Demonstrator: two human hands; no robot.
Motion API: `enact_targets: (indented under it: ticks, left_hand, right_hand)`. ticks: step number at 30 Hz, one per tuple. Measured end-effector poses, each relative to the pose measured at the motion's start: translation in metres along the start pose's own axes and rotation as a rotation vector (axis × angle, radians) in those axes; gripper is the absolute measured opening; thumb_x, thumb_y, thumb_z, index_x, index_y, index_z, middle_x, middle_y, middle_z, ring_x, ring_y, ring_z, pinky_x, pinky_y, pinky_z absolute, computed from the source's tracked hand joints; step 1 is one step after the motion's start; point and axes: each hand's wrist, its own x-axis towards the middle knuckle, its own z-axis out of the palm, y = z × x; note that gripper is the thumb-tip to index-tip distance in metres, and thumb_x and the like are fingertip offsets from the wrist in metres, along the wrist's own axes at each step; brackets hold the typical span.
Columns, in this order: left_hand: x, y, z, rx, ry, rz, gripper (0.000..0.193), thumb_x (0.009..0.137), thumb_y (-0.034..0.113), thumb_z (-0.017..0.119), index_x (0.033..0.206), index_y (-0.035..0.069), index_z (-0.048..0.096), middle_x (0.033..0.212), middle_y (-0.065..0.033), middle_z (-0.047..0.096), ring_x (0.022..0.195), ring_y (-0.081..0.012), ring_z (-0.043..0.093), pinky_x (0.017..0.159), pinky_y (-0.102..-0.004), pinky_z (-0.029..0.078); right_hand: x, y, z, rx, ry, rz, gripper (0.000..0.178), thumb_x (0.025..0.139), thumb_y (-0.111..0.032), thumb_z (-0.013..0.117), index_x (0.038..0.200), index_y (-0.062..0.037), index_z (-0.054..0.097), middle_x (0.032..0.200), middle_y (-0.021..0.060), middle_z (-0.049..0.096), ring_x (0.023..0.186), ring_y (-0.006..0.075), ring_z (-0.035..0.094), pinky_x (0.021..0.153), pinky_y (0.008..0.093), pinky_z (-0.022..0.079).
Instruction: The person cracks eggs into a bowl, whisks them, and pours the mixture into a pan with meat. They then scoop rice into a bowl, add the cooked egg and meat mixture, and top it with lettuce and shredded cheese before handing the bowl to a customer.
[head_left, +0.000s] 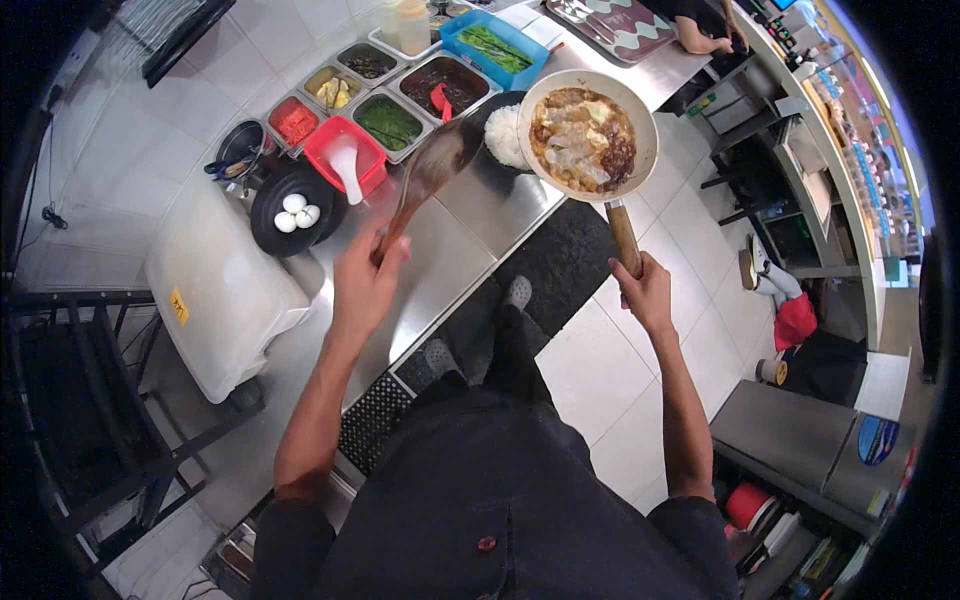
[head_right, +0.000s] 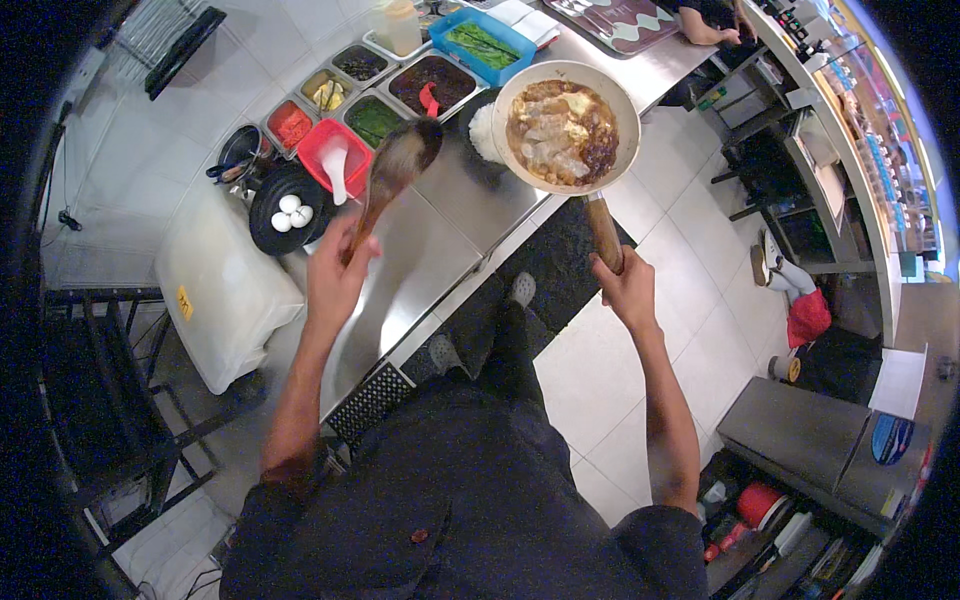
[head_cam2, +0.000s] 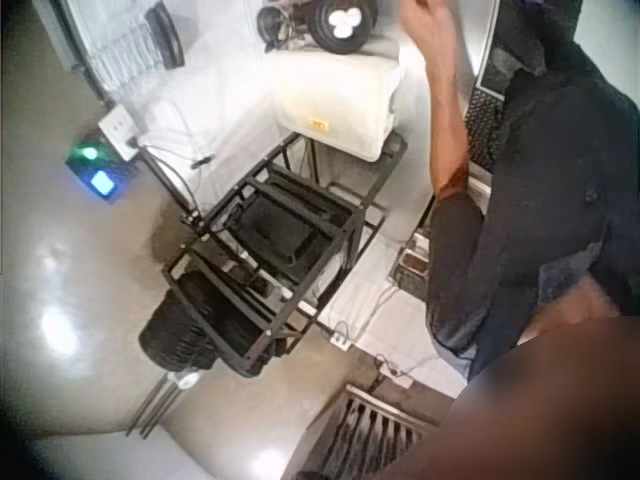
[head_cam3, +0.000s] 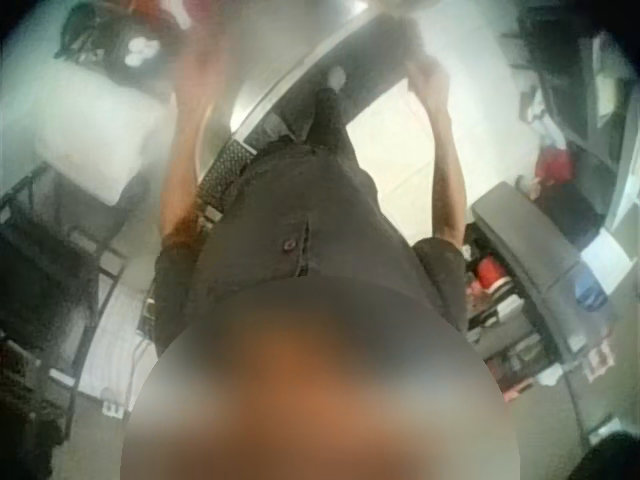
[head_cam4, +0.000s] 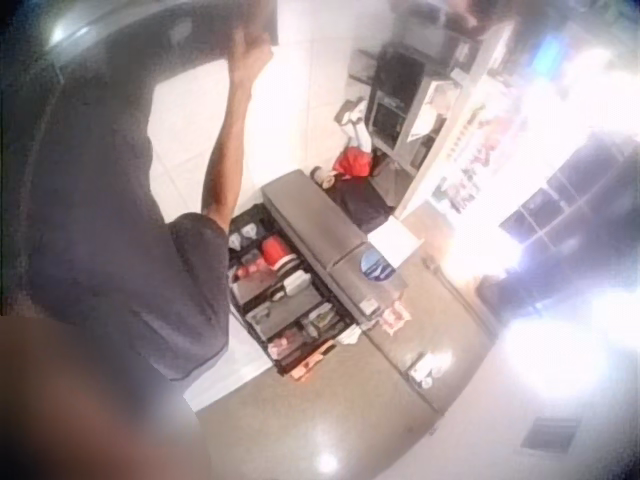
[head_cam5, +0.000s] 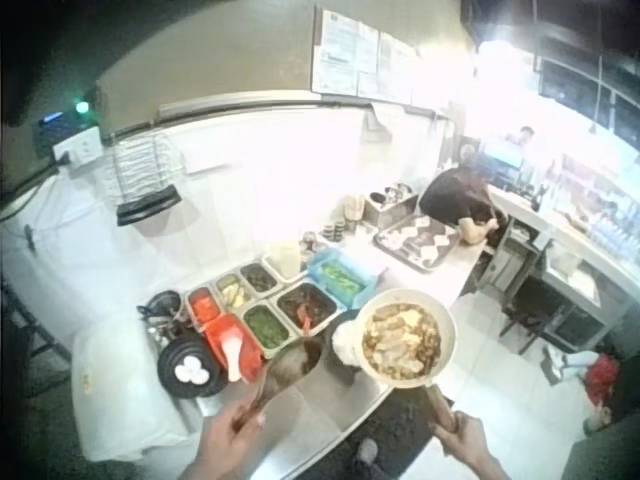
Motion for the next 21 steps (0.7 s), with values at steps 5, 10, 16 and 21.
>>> enact_targets:
  ticks: [5, 10, 16, 21]
  left_hand:
    - [0.1, 0.038, 0.061, 0.491, 0.007, 0.378, 0.051, 0.09, 0.0, 0.057, 0.139, 0.015, 0.057, 0.097, -0.0125, 0.064, 0.089, -0.0286, 0.062, 0.078, -0.0408, 0.049]
    - [0.157, 0.052, 0.126, 0.768, -0.039, 0.489, 0.058, 0.087, 0.0, 0.056, 0.142, 0.022, 0.056, 0.101, -0.01, 0.061, 0.095, -0.03, 0.059, 0.084, -0.044, 0.048]
    - [0.197, 0.04, 0.157, 0.94, -0.077, 0.442, 0.063, 0.084, 0.0, 0.056, 0.143, 0.022, 0.055, 0.102, -0.0102, 0.061, 0.095, -0.0293, 0.058, 0.085, -0.0428, 0.048]
    - [0.194, 0.034, 0.147, 1.009, -0.105, 0.384, 0.069, 0.08, 0.0, 0.059, 0.145, 0.024, 0.053, 0.101, -0.0096, 0.062, 0.094, -0.029, 0.059, 0.084, -0.0427, 0.049]
  right_hand:
    - [0.063, 0.013, -0.025, 0.035, -0.121, -0.01, 0.032, 0.091, -0.027, 0.072, 0.082, -0.0003, 0.057, 0.053, 0.0046, 0.056, 0.041, 0.0119, 0.056, 0.04, 0.0298, 0.045]
    - [0.102, 0.028, -0.041, 0.007, -0.283, -0.035, 0.031, 0.09, -0.027, 0.073, 0.087, 0.0003, 0.058, 0.059, 0.0078, 0.059, 0.044, 0.0139, 0.058, 0.042, 0.0318, 0.046]
    - [0.134, 0.027, -0.056, -0.069, -0.35, -0.068, 0.032, 0.088, -0.027, 0.074, 0.092, 0.0014, 0.059, 0.061, 0.0132, 0.06, 0.049, 0.0216, 0.062, 0.049, 0.0367, 0.049]
    - [0.152, 0.042, -0.049, -0.108, -0.336, -0.133, 0.032, 0.087, -0.026, 0.074, 0.092, 0.0028, 0.06, 0.065, 0.0198, 0.06, 0.058, 0.0323, 0.063, 0.057, 0.0413, 0.048]
